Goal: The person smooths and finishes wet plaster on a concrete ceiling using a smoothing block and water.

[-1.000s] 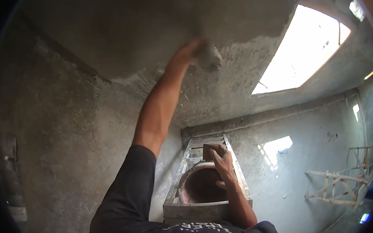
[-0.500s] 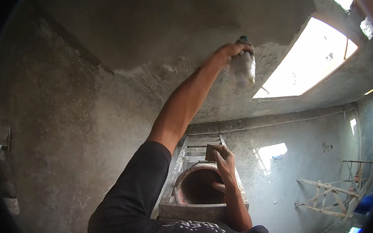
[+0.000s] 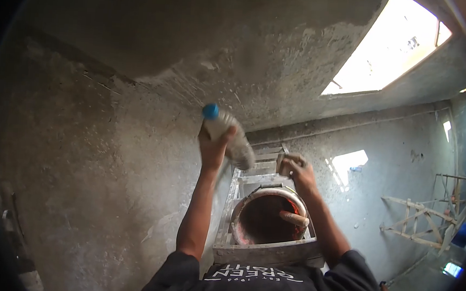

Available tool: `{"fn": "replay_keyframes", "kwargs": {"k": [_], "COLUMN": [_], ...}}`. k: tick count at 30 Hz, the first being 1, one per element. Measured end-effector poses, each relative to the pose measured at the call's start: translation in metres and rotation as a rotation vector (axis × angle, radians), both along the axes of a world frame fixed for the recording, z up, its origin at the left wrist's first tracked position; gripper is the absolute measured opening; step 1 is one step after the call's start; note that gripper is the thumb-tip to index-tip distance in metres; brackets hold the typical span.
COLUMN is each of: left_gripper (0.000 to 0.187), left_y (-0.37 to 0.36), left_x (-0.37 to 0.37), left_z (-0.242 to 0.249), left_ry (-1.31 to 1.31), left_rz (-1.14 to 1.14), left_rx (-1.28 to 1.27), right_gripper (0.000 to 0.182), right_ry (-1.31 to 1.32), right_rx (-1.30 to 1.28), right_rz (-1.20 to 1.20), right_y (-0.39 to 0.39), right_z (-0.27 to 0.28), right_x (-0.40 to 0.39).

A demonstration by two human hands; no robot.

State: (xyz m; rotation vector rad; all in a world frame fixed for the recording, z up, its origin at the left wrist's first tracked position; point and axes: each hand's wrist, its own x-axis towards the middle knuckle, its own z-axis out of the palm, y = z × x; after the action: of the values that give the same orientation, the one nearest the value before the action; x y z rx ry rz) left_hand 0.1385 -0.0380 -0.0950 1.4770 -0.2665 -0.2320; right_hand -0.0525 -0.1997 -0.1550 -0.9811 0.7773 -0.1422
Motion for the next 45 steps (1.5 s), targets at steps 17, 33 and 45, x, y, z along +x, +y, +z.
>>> {"fn": "replay_keyframes", "kwargs": {"k": [17, 33, 45], "left_gripper": [0.058, 0.058, 0.058], "left_y": [0.131, 0.141, 0.127], "left_x": [-0.097, -0.087, -0.073], "left_z": [-0.028, -0.023, -0.023], "left_ry": [0.054, 0.007, -0.014], "left_rz": [0.027, -0.02, -0.125], "left_rx": [0.38, 0.438, 0.343], "right_gripper": [0.031, 0.04, 0.036], "right_ry": [-0.508, -0.497, -0.487], "right_rx": [-1.213, -1.478, -1.427], "right_rz": [-0.925, -1.115, -0.91], "right_y": [-0.18, -0.162, -0.126], "right_z": [0.049, 0.034, -0.012], "right_x": [0.354, 0.362, 0.364]}}
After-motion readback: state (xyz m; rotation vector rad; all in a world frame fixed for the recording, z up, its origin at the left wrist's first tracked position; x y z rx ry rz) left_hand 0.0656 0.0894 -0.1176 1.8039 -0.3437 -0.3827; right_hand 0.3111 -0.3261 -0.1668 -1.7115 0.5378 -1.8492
